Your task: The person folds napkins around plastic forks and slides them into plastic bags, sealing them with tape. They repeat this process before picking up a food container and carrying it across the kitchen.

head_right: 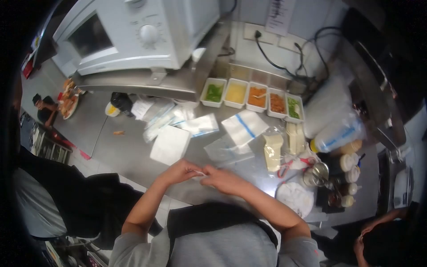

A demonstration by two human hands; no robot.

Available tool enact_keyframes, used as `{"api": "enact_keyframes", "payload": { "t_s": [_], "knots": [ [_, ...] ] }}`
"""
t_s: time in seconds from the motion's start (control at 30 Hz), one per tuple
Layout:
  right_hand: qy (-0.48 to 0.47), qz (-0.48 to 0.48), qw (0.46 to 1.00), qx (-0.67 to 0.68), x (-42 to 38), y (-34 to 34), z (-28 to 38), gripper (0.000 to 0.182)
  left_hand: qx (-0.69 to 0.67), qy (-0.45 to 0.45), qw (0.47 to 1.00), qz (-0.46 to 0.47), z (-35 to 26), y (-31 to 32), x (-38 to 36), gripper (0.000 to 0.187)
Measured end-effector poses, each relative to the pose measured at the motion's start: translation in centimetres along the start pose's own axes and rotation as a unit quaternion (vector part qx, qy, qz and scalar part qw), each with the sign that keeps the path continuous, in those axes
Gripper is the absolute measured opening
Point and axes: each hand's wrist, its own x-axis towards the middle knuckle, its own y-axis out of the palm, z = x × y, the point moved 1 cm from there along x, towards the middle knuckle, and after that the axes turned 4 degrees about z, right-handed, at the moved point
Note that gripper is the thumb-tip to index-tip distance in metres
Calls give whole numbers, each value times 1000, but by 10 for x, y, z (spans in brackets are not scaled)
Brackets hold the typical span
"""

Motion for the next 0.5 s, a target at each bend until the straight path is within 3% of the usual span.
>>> {"api": "enact_keyframes", "payload": {
  "t_s": [0.17,0.27,0.3,0.4,0.5],
  "knots": [
    [58,-25,998,11,-57,2,-1,28,-17,35,998,41,-30,18,25,16],
    [95,-73,991,60,-106,-10,3,30,-45,47,998,8,-50,30,52,11],
    [98,-115,985,82,-124,-17,6,31,-49,57,997,19,-56,42,65,11],
    [175,-141,970,97,-195,-41,16,33,17,136,985,-106,-72,81,101,11],
    [280,-171,942,74,-264,-59,25,34,66,215,971,-78,-76,156,133,17]
  ]
}}
